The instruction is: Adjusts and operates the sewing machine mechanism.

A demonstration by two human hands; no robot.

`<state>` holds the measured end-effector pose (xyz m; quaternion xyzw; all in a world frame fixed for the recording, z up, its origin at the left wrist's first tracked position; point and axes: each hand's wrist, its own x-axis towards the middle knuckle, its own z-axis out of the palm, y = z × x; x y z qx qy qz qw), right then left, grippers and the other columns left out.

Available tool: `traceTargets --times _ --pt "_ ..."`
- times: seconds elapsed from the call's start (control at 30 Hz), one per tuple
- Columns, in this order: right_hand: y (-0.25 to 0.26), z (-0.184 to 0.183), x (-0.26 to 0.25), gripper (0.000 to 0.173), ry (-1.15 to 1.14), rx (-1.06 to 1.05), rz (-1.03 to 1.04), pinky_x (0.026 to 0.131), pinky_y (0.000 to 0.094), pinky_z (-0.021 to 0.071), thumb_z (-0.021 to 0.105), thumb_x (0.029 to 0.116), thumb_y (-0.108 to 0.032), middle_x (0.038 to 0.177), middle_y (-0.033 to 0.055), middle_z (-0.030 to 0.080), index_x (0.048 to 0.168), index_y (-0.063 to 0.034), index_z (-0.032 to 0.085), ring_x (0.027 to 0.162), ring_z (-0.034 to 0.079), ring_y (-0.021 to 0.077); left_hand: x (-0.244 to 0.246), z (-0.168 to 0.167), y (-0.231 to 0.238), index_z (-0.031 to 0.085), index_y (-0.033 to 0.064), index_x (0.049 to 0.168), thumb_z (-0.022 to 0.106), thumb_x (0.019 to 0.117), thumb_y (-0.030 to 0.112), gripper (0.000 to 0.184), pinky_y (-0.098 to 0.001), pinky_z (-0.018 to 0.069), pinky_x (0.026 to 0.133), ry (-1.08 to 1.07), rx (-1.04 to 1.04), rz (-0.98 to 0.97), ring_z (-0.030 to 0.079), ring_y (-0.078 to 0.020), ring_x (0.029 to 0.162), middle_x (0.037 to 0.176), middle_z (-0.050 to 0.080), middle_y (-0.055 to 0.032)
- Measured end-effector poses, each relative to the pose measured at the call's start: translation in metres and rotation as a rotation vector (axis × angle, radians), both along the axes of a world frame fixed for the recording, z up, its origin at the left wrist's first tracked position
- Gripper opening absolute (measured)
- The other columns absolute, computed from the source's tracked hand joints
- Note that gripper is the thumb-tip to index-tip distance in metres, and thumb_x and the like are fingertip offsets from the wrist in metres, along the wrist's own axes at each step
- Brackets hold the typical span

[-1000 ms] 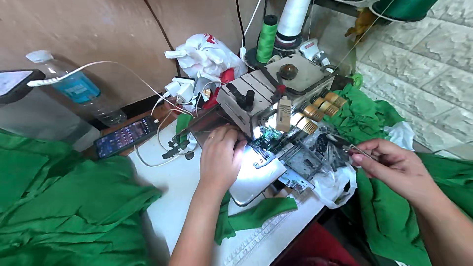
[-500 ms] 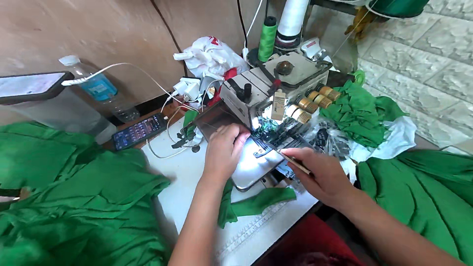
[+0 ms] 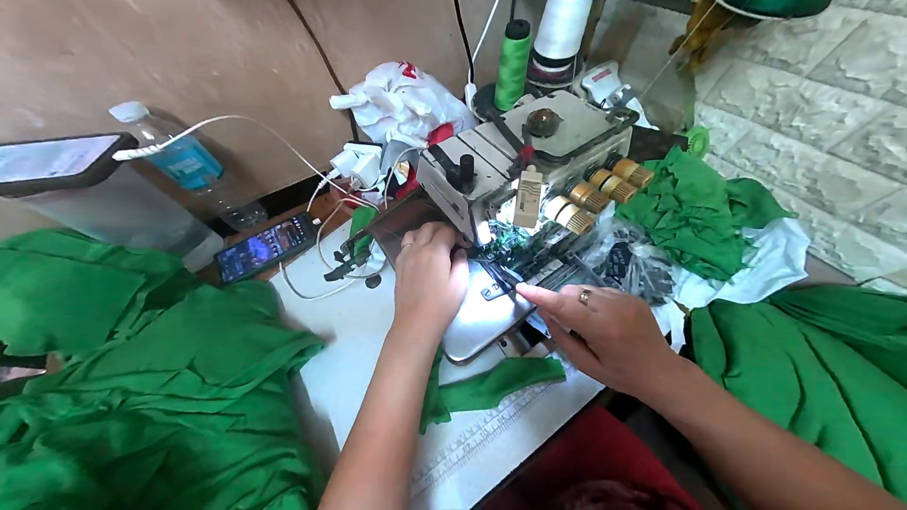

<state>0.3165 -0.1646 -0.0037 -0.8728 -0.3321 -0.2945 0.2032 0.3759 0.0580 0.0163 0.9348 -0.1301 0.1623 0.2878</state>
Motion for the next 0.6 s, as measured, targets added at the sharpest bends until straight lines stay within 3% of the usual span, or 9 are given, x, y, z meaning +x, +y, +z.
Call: traceTargets --times 0.3,0.53,0.6 --pt "0.0073 -0.0004 0.0035 0.034 -0.024 -0.023 -0.018 0.050 0.0352 0.0448 0.050 0.0996 -0.015 0.071 0.0075 0.066 0.122 -0.0119 0.075 0.060 0.062 0.0241 0.0070 0.0013 0.0049 0.074 0.0038 0.096 0.076 0.0896 0.031 0.028 -0.0568 0.0452 0.095 0.048 0.004 -0.036 0.059 -0.0356 0.114 0.115 0.066 -0.0147" --pt "0.0092 -0.0022 0.0041 0.033 -0.030 -0.021 -0.034 0.051 0.0360 0.0463 0.050 0.0997 -0.015 0.073 0.0080 0.067 0.123 -0.0137 0.075 0.062 0.064 0.0247 0.0094 -0.0007 0.0041 0.074 0.0056 0.093 0.076 0.0858 0.042 0.037 -0.0570 0.0447 0.090 0.013 0.027 -0.014 0.059 -0.0346 0.111 0.110 0.066 -0.0139" --pt "0.0111 -0.0021 0.0053 0.034 -0.025 -0.026 -0.032 0.051 0.0368 0.0471 0.050 0.1001 -0.016 0.074 0.0086 0.068 0.123 -0.0138 0.075 0.063 0.065 0.0256 0.0099 0.0000 0.0042 0.074 0.0056 0.094 0.075 0.0867 0.045 0.040 -0.0599 0.0429 0.096 0.025 0.036 -0.019 0.059 -0.0345 0.118 0.115 0.067 -0.0147"
